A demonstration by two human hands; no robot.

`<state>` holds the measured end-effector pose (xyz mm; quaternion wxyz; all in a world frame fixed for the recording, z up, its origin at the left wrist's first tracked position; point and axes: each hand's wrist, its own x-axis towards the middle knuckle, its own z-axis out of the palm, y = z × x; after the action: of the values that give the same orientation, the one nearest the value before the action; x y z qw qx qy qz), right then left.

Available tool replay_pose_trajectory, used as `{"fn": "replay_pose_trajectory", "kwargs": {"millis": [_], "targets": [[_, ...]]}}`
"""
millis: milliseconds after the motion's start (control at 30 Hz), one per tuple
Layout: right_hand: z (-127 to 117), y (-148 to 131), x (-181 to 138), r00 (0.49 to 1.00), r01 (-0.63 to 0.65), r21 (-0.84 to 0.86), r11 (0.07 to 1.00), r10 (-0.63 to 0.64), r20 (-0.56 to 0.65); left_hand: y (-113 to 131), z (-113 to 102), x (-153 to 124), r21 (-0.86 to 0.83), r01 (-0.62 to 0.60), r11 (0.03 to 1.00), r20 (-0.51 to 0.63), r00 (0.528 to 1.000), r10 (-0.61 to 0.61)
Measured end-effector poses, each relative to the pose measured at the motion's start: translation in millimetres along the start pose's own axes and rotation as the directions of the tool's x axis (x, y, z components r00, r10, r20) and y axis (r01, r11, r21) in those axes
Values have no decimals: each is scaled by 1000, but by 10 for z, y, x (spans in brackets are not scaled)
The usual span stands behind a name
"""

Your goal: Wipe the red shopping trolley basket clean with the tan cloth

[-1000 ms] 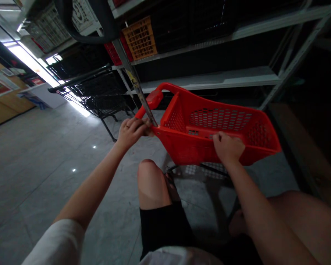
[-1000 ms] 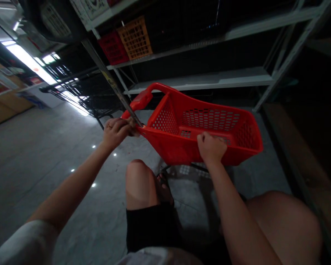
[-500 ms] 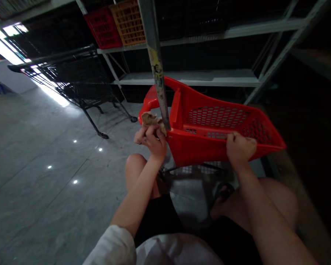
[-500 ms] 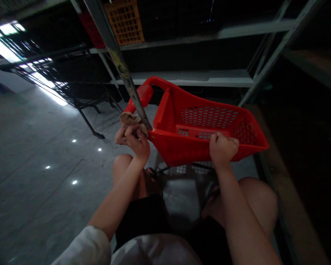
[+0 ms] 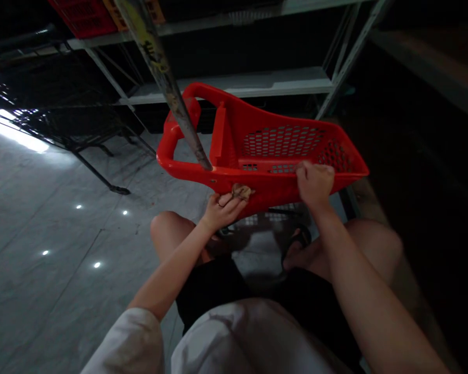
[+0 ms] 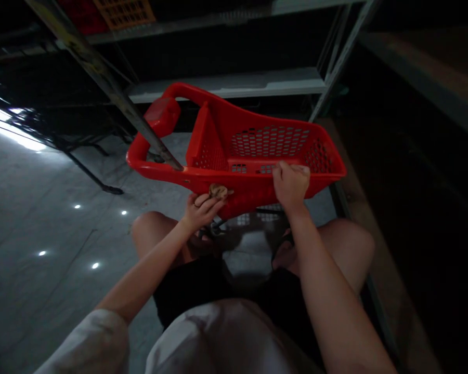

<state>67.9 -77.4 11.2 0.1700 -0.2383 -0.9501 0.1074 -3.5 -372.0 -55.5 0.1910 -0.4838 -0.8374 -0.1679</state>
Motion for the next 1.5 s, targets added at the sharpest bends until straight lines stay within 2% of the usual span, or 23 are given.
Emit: {"fn": "replay_pose_trajectory", "kwargs": {"millis": [67,100,167,200,267,333,400,467,567,667,733,800,833,900,967,1000,1100,1167,1200,1300,1367,1433,1500], "targets": [[39,-24,-134,992,76,191,979,-54,-117,60,-102,121,44,-104,994,-127,986,109],[62,-71,-242,978,128,300,945,-70,-197,109,-135,200,66,-159,985,-220,961,170],[117,-243,-521,942,246,492,835,-87,-324,227,-163,373,60,-250,966,-375,891,254],[146,-361,-673,933,297,565,770,-108,-343,287,-165,457,12,-277,961,-397,880,259],[203,-618,-938,936,330,684,650,-131,-326,387,-175,608,-124,-291,949,-320,917,240],[243,-832,-1086,950,278,773,570,-41,-311,431,-248,726,-209,-288,935,-182,950,253],[260,-936,-1106,939,252,803,540,64,-338,401,-429,814,-199,-324,925,-77,946,315],[266,-903,-1050,904,264,781,565,138,-406,297,-709,880,-97,-419,903,-20,908,419],[309,-652,-942,782,209,734,647,340,-522,83,-1150,939,213,-487,847,55,872,487],[458,-382,-853,603,69,718,693,544,-583,-57,-1376,955,469,-412,781,152,909,388],[606,-369,-797,536,-14,751,660,639,-552,-67,-1381,969,524,-375,764,244,926,287],[756,-579,-751,526,-51,817,575,711,-467,-29,-1319,1006,533,-343,774,297,932,208],[820,-761,-738,553,-52,849,525,723,-414,-2,-1278,1035,532,-329,781,298,935,191],[912,-1206,-733,662,-27,889,458,675,-327,47,-1194,1105,535,-309,786,271,944,187],[959,-1607,-747,778,-4,897,442,565,-275,76,-1115,1179,546,-299,783,228,952,205],[974,-1736,-754,814,-3,895,446,520,-257,79,-1078,1214,549,-298,781,208,954,217],[1026,-1703,-722,849,-33,877,479,476,-228,60,-976,1303,547,-288,786,179,957,226],[1056,-1384,-612,812,-45,860,509,519,-265,45,-921,1351,538,-276,796,172,961,217],[1057,-1187,-524,764,-51,852,521,570,-303,45,-898,1373,534,-270,801,168,963,213],[990,-687,-155,525,-71,841,537,737,-426,98,-845,1442,535,-255,805,155,967,204],[924,-564,88,419,-60,835,547,773,-476,180,-812,1499,539,-226,811,148,974,173],[892,-634,219,415,-30,840,542,771,-483,287,-768,1565,536,-192,822,142,980,137],[918,-834,181,484,-16,857,514,754,-444,397,-711,1633,536,-175,826,131,984,123]]}}
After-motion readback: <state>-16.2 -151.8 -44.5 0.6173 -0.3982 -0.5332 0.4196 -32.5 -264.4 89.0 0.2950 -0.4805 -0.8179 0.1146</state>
